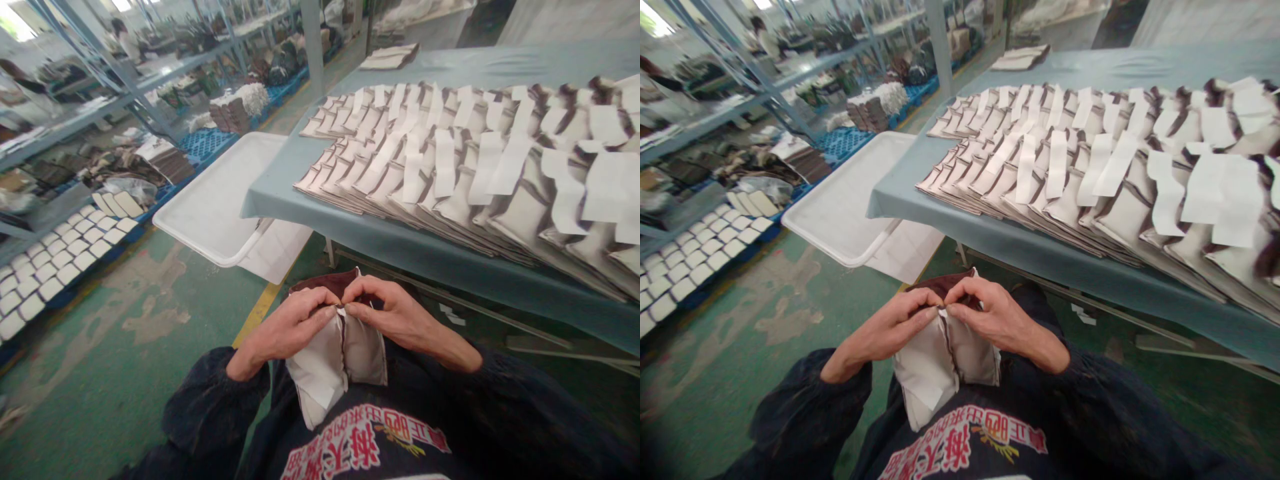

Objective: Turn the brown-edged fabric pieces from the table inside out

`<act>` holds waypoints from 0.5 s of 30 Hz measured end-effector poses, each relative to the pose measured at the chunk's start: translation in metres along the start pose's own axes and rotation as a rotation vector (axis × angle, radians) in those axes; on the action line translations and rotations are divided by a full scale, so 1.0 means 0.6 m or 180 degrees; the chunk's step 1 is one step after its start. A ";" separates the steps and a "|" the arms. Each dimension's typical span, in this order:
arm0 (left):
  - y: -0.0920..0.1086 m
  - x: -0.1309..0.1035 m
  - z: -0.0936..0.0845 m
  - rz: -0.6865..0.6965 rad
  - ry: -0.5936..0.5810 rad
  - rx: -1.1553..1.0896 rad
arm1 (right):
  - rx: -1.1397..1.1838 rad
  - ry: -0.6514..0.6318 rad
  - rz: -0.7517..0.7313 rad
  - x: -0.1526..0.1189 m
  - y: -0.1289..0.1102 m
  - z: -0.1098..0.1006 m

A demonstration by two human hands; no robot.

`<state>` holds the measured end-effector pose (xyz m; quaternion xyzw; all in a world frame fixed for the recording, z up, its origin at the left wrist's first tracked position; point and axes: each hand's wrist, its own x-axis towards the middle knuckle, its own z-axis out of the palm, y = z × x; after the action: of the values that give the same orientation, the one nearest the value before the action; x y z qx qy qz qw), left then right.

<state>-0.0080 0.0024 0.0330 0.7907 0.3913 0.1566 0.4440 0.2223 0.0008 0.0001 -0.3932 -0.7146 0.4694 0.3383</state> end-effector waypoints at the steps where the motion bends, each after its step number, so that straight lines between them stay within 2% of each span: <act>1: -0.001 0.000 0.000 -0.0002 -0.0003 -0.0054 | 0.0102 -0.0047 0.0052 0.001 -0.001 0.000; 9: -0.002 0.003 0.000 0.0029 -0.0036 -0.0276 | 0.0558 -0.0334 0.0378 0.006 0.000 -0.002; 15: -0.005 0.009 0.004 0.0055 -0.0010 -0.0352 | 0.0316 -0.0366 0.0278 0.012 -0.006 -0.002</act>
<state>-0.0046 0.0061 0.0285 0.7685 0.3745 0.1806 0.4863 0.2192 0.0070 0.0049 -0.3791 -0.6908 0.5404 0.2950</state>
